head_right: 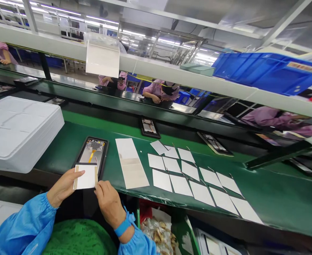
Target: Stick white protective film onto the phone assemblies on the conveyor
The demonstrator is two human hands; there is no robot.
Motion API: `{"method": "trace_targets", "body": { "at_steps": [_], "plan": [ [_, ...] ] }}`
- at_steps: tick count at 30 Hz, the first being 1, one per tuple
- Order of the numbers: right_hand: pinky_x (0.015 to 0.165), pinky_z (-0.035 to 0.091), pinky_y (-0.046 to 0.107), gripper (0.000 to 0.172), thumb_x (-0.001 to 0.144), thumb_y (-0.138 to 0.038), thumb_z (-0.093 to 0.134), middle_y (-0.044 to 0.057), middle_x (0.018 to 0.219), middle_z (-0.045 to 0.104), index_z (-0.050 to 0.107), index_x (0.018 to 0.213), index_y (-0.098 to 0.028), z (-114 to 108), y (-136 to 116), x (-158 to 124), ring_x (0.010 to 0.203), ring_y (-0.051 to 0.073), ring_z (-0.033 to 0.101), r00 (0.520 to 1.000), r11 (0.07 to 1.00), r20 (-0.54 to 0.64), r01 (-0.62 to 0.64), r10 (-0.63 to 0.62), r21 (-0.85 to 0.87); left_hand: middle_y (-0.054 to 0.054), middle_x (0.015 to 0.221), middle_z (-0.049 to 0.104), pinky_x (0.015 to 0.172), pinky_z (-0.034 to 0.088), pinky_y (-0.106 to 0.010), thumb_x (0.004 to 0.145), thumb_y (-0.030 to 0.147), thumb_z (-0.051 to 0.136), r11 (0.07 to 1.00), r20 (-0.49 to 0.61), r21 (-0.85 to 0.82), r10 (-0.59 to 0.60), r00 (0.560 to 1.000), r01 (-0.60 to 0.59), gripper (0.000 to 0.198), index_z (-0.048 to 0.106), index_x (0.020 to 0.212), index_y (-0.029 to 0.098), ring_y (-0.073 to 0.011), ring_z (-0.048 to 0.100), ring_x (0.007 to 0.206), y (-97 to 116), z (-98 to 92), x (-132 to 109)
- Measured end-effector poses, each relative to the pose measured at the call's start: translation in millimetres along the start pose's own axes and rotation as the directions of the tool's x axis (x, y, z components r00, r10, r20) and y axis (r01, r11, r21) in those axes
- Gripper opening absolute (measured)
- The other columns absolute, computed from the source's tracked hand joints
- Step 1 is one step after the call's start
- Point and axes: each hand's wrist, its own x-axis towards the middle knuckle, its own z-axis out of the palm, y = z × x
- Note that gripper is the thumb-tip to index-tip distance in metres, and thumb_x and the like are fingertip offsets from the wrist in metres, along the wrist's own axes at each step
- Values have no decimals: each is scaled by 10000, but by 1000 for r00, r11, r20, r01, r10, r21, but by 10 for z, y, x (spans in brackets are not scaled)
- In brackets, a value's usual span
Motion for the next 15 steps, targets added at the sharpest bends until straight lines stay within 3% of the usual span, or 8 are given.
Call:
{"method": "trace_targets", "body": {
  "at_steps": [5, 10, 15],
  "plan": [
    [734, 546, 366, 294, 976, -64, 389, 121, 971, 671, 618, 1136, -155, -34, 4, 39, 834, 216, 609, 999, 998, 17, 49, -48, -43, -149, 951, 771, 840, 584, -367, 716, 139, 794, 999, 20, 29, -17, 1000, 16, 398, 672, 1091, 80, -295, 733, 951, 30, -28, 24],
    [663, 499, 346, 211, 962, -77, 433, 89, 851, 646, 624, 972, -167, 8, -19, 50, 743, 202, 576, 997, 992, 47, 68, -63, -106, -148, 978, 767, 859, 564, -385, 685, 185, 820, 998, 77, 67, -16, 997, 10, 451, 680, 1102, 86, -304, 722, 972, 45, 0, 20],
    [655, 470, 307, 154, 924, -96, 465, 56, 804, 610, 569, 854, -187, 98, 94, 25, 743, 183, 576, 995, 993, -19, -95, 97, 66, -145, 1050, 754, 879, 544, -389, 660, 205, 837, 990, 200, 139, -20, 980, -8, 493, 685, 1121, 117, -310, 699, 1030, 86, 38, -61]
  ]
}}
